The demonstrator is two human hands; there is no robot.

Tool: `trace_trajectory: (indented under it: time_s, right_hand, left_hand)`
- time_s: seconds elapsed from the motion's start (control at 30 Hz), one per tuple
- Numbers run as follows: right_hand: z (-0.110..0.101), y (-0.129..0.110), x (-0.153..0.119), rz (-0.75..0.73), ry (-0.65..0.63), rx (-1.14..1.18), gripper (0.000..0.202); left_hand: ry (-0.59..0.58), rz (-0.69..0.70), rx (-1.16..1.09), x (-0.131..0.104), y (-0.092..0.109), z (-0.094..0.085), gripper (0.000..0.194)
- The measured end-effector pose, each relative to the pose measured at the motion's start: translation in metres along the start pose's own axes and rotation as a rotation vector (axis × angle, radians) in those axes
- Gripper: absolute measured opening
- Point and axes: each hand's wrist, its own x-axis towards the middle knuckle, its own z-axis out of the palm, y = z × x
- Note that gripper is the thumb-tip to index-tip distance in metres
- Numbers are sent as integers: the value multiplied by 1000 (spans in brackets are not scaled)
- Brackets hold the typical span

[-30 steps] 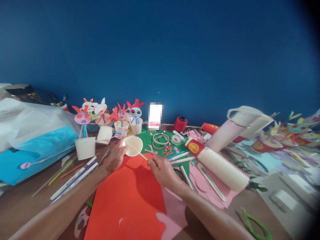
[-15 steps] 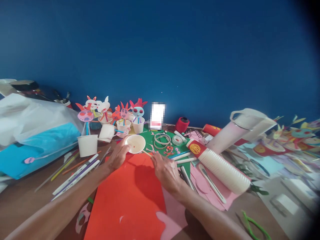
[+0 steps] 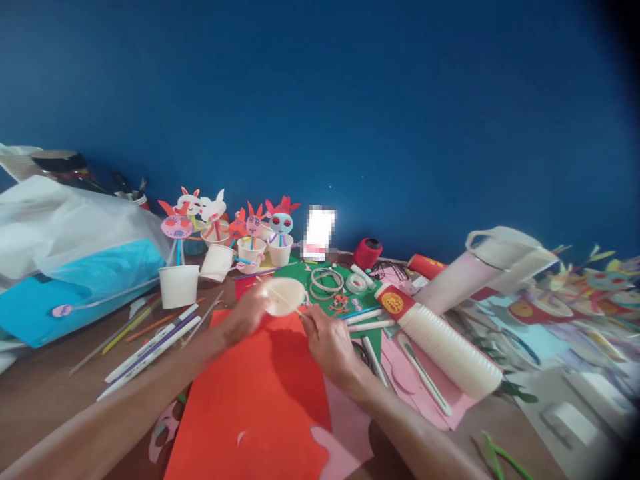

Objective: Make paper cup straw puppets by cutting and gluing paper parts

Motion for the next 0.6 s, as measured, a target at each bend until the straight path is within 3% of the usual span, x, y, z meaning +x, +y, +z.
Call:
trace_trajectory:
  time_s: [0.1,0.2,0.33,0.47,0.6]
  right_hand:
    - [-5,-5,1,-88,52,-189,25]
    - [-9,-7,3,-67,57,-182,25]
    - [-16,-6,5,-65,29,23,22]
    - [-24,-6,6,-31,19,231,26]
    - [-29,-5,5,26,-8,363,31]
  left_hand:
    - [-175,99,-82,-4,5,19,42]
    - [-154,46,-159,-6,7,25,42]
    - [-114,15,-247,-6,8,16,52]
    - [-42,137,-395,-5,9,3,81]
    - [66,227,-353,-3,6,-3,104]
